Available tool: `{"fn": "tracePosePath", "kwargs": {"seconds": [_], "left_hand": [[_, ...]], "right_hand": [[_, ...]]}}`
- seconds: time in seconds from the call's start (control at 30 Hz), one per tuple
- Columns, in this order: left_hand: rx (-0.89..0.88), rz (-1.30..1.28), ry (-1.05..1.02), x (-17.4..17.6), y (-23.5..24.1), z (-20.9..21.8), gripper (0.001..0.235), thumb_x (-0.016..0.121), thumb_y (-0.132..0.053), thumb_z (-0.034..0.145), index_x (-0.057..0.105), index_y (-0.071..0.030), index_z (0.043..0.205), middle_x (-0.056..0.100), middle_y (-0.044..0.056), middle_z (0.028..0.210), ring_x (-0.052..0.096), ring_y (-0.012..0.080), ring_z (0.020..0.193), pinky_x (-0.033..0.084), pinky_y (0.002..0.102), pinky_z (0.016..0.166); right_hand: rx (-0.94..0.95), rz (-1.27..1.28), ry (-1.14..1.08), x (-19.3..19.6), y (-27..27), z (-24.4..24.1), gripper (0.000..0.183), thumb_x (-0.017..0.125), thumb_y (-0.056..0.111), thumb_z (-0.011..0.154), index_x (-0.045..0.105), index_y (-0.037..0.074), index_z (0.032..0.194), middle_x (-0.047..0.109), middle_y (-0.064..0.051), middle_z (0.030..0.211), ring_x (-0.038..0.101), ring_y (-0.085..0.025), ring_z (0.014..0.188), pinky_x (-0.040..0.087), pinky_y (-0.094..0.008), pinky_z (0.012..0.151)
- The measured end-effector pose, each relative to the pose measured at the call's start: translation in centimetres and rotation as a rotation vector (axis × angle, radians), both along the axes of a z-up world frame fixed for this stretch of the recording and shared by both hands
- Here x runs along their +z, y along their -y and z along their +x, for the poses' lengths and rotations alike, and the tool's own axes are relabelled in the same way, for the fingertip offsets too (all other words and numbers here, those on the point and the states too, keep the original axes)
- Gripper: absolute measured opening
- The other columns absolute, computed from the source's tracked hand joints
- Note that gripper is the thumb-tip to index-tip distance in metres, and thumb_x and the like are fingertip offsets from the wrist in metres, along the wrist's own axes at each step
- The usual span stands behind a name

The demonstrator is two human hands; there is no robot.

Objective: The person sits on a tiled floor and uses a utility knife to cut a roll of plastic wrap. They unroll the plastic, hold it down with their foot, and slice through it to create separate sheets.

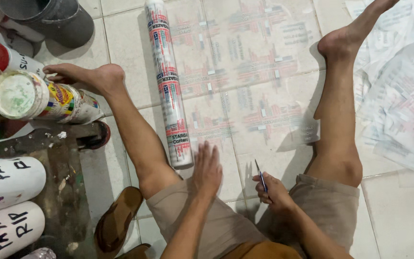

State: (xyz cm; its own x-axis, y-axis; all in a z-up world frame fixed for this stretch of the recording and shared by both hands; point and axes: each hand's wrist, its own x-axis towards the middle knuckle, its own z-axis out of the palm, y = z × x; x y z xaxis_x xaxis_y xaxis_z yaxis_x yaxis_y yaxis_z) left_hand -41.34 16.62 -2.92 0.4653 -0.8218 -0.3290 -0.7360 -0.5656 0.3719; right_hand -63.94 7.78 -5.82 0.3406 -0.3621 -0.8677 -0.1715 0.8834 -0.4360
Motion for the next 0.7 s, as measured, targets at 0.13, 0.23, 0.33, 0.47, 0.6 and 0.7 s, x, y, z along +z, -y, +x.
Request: {"fn": "tracePosePath", "kwargs": {"seconds": [0.13, 0.23, 0.33, 0.47, 0.6, 0.7], "left_hand": [[-0.229, -0.138, -0.006, -2.4, 0.0, -2.6, 0.066, 0.059, -0.022, 0.098, 0.033, -0.004, 0.157, 0.023, 0.025, 0.165, 0.018, 0.0400, 0.154, 0.011, 0.054, 0.126], [-0.280, -0.208, 0.001, -4.0, 1.2, -3.7, 0.069, 0.062, -0.021, 0.096, 0.033, 0.001, 0.155, 0.027, 0.027, 0.164, 0.023, 0.0404, 0.153, 0.012, 0.054, 0.126], [-0.316, -0.202, 0.065, -5.0, 1.3, -4.4, 0.066, 0.053, -0.026, 0.100, 0.031, 0.000, 0.157, 0.025, 0.022, 0.166, 0.018, 0.0356, 0.155, 0.007, 0.050, 0.128], [-0.310, -0.211, 0.080, -4.9, 1.9, -3.8, 0.065, 0.049, -0.026, 0.101, 0.030, 0.000, 0.158, 0.023, 0.020, 0.167, 0.018, 0.0337, 0.156, 0.007, 0.048, 0.128], [-0.341, -0.183, -0.011, -5.1, 2.1, -3.6, 0.061, 0.042, -0.026, 0.104, 0.030, 0.000, 0.157, 0.024, 0.018, 0.168, 0.016, 0.0322, 0.157, 0.005, 0.048, 0.129], [-0.355, -0.273, 0.008, -6.7, 2.1, -3.6, 0.059, 0.043, -0.024, 0.103, 0.033, 0.001, 0.156, 0.026, 0.019, 0.167, 0.019, 0.0330, 0.156, 0.008, 0.048, 0.129]], "right_hand": [[-0.078, 0.087, 0.009, 0.0, -0.5, 1.8, 0.056, 0.034, 0.045, 0.111, 0.057, -0.005, 0.118, 0.034, 0.000, 0.072, 0.031, -0.008, 0.050, 0.021, -0.016, 0.032], [-0.079, 0.117, 0.019, -0.6, 0.0, 2.6, 0.044, 0.042, 0.034, 0.110, 0.058, -0.005, 0.121, 0.038, -0.002, 0.075, 0.037, -0.009, 0.053, 0.023, -0.017, 0.034], [-0.090, 0.116, 0.031, 0.5, -0.1, 3.4, 0.045, 0.041, 0.037, 0.110, 0.057, -0.004, 0.117, 0.037, 0.000, 0.076, 0.036, -0.008, 0.054, 0.023, -0.016, 0.034], [-0.008, 0.038, 0.038, 0.4, 0.5, 4.0, 0.045, 0.041, 0.036, 0.111, 0.060, -0.004, 0.115, 0.038, -0.002, 0.076, 0.039, -0.010, 0.055, 0.024, -0.018, 0.036], [0.063, -0.062, 0.010, 0.2, 0.3, 4.7, 0.051, 0.038, 0.046, 0.111, 0.060, -0.001, 0.113, 0.032, -0.001, 0.071, 0.033, -0.010, 0.048, 0.024, -0.021, 0.033], [0.122, -0.124, -0.036, 0.2, 0.3, 5.0, 0.054, 0.035, 0.046, 0.112, 0.061, -0.001, 0.108, 0.032, 0.001, 0.070, 0.032, -0.008, 0.048, 0.023, -0.020, 0.035]]}}
